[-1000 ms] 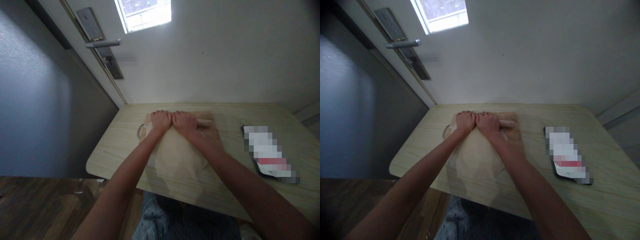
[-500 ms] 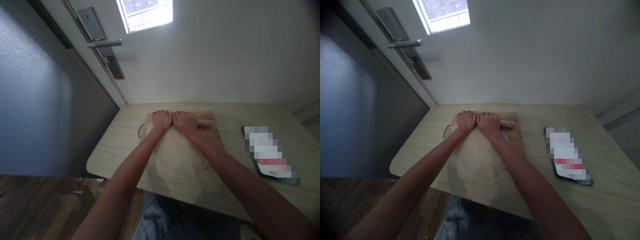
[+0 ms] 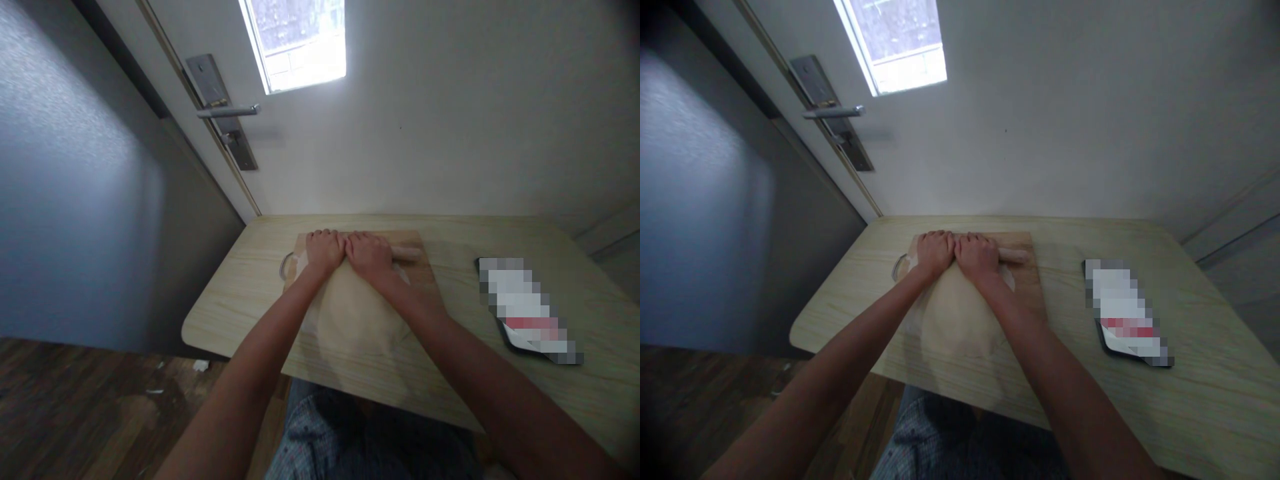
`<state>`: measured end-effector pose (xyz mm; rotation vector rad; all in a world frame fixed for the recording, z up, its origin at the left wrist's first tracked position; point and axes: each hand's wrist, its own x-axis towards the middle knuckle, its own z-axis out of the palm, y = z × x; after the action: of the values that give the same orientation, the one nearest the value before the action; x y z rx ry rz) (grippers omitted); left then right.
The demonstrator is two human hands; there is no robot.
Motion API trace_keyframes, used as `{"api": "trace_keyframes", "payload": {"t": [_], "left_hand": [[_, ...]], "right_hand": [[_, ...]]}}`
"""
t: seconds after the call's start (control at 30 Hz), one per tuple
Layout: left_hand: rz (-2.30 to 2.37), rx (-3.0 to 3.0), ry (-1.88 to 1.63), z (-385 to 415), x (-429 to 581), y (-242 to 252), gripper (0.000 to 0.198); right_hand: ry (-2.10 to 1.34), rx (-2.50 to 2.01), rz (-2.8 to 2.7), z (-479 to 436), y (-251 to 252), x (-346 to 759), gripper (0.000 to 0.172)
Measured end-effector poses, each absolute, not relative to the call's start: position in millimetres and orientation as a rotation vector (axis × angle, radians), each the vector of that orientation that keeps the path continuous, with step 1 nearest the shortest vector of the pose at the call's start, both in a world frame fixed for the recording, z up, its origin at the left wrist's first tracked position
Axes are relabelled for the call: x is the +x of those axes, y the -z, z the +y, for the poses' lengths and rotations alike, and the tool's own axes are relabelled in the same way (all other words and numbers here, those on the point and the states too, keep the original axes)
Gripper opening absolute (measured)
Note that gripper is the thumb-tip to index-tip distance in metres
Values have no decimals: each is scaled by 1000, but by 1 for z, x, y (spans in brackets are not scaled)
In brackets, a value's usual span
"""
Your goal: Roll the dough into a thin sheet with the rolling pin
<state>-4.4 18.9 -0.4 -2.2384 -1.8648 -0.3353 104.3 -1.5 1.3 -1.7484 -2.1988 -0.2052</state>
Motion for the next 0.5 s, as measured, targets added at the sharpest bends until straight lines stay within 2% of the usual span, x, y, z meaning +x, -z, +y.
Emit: {"api": "trace_keyframes", "payload": {"t": [0.5], "left_hand": [[-1815, -2202, 431, -10, -10, 3, 39]], "right_hand": [[276, -1655, -2215, -24, 6, 102, 39]]}}
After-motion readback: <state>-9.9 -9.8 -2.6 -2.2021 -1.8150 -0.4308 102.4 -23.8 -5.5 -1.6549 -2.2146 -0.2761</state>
